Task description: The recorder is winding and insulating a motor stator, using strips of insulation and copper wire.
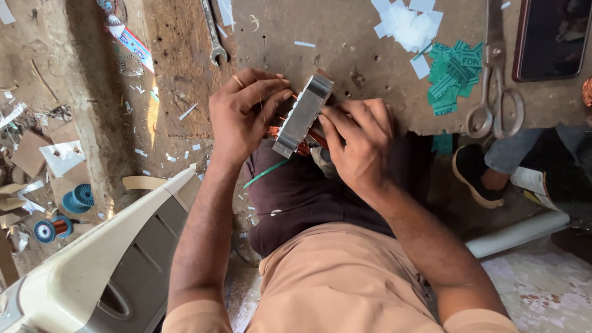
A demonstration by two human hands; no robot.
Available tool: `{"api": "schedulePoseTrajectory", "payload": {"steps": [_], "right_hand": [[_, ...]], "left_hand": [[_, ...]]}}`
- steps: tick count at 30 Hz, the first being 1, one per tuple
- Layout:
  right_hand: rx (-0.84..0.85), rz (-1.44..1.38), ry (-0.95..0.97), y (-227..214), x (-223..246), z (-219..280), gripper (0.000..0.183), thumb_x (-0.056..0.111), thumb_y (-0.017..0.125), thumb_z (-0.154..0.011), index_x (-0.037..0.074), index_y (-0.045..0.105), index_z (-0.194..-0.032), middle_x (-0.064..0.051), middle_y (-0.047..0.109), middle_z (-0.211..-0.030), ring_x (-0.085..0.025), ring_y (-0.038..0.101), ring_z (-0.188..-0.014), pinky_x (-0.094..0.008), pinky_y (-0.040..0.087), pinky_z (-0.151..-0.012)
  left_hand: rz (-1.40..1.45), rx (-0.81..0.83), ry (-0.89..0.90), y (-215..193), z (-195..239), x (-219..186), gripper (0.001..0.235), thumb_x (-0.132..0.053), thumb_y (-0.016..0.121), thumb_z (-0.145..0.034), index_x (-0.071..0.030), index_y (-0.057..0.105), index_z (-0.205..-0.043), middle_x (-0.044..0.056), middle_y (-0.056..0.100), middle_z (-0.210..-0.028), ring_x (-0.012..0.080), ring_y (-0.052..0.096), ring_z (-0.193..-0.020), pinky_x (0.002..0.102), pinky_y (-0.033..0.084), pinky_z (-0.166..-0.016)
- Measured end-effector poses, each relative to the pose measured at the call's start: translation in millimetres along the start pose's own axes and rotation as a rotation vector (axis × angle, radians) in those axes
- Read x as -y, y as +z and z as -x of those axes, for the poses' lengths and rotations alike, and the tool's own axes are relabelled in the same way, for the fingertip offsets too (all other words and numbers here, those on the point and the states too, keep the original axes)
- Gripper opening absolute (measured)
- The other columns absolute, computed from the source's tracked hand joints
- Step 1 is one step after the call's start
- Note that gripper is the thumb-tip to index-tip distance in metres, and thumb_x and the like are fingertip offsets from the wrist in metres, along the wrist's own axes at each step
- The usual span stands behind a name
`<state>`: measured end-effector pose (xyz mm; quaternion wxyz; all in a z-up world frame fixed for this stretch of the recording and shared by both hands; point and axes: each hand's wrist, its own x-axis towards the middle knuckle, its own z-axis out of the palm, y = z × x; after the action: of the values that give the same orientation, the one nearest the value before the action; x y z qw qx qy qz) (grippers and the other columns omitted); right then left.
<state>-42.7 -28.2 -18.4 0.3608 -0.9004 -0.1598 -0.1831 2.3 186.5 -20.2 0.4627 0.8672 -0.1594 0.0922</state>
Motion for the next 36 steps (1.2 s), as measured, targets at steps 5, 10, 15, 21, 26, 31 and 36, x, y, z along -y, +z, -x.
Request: {"api": "schedulePoseTrajectory", "payload": {"steps": [5,10,15,21,26,31,36], "right_hand": [[0.017,0.015,-0.055,-3,2,-1,0.021,0.002,0.078,-0.094,0.002,0.076,-0.115,-0.008,0.068,-0.109,-0.028,0.059,-0.1,-0.042,0.048,-0.089],[0.03,0.046,-0.085,-12,2,-1,0.023,0.0,0.076,-0.092,0.001,0.077,-0.115,-0.008,0.069,-0.108,-0.029,0.06,-0.099,-0.043,0.047,-0.087],[-0.032,-0.001,0.121,-55,-12,19,0.015,-0.002,0.072,-0.101,0.002,0.074,-0.115,-0.011,0.072,-0.113,-0.03,0.068,-0.104,-0.037,0.053,-0.09],[-0.033,0.401,0.178,-96,-45,33,0.018,0.004,0.079,-0.101,0.002,0.077,-0.119,-0.01,0.06,-0.101,-0.029,0.052,-0.098,-0.042,0.044,-0.086],[0.027,0.358,0.15,-96,-57,41,0.023,0.007,0.085,-0.097,0.006,0.079,-0.119,-0.009,0.053,-0.096,-0.028,0.047,-0.094,-0.042,0.041,-0.085],[0.043,0.18,0.2,-103,-55,33,0.026,0.008,0.087,-0.093,0.009,0.078,-0.117,-0.009,0.055,-0.103,-0.025,0.05,-0.094,-0.036,0.042,-0.084],[0.002,0.214,0.144,-103,-48,33,0.031,0.005,0.089,-0.086,0.002,0.073,-0.112,-0.014,0.058,-0.109,-0.03,0.057,-0.104,-0.043,0.047,-0.093]], "left_hand": [[0.009,0.003,-0.012,-1,-2,1,0.017,-0.003,0.08,-0.093,-0.005,0.078,-0.11,0.008,0.075,-0.108,0.0209,0.076,-0.107,0.032,0.062,-0.092],[0.035,0.003,-0.014,-1,-1,-2,0.017,-0.002,0.08,-0.093,-0.004,0.078,-0.109,0.009,0.075,-0.108,0.0214,0.076,-0.107,0.032,0.061,-0.092],[0.056,-0.013,-0.036,0,-3,-6,0.014,0.0,0.08,-0.094,-0.002,0.077,-0.108,0.01,0.075,-0.107,0.0222,0.076,-0.106,0.032,0.06,-0.091],[0.077,-0.014,-0.06,1,0,-8,0.015,0.0,0.078,-0.096,-0.001,0.077,-0.111,0.011,0.075,-0.112,0.0223,0.074,-0.106,0.031,0.058,-0.094],[0.034,-0.147,0.006,-4,10,-11,0.011,0.001,0.075,-0.101,0.0,0.076,-0.111,0.013,0.075,-0.118,0.0218,0.073,-0.108,0.031,0.056,-0.094],[0.052,-0.404,-0.01,0,40,-28,0.008,0.0,0.07,-0.105,0.004,0.074,-0.11,0.014,0.072,-0.109,0.0191,0.069,-0.095,0.028,0.053,-0.08],[0.511,-0.857,-0.032,19,89,-69,0.006,-0.003,0.066,-0.106,-0.005,0.065,-0.112,0.006,0.066,-0.091,0.0104,0.056,-0.068,0.026,0.049,-0.06]]}}
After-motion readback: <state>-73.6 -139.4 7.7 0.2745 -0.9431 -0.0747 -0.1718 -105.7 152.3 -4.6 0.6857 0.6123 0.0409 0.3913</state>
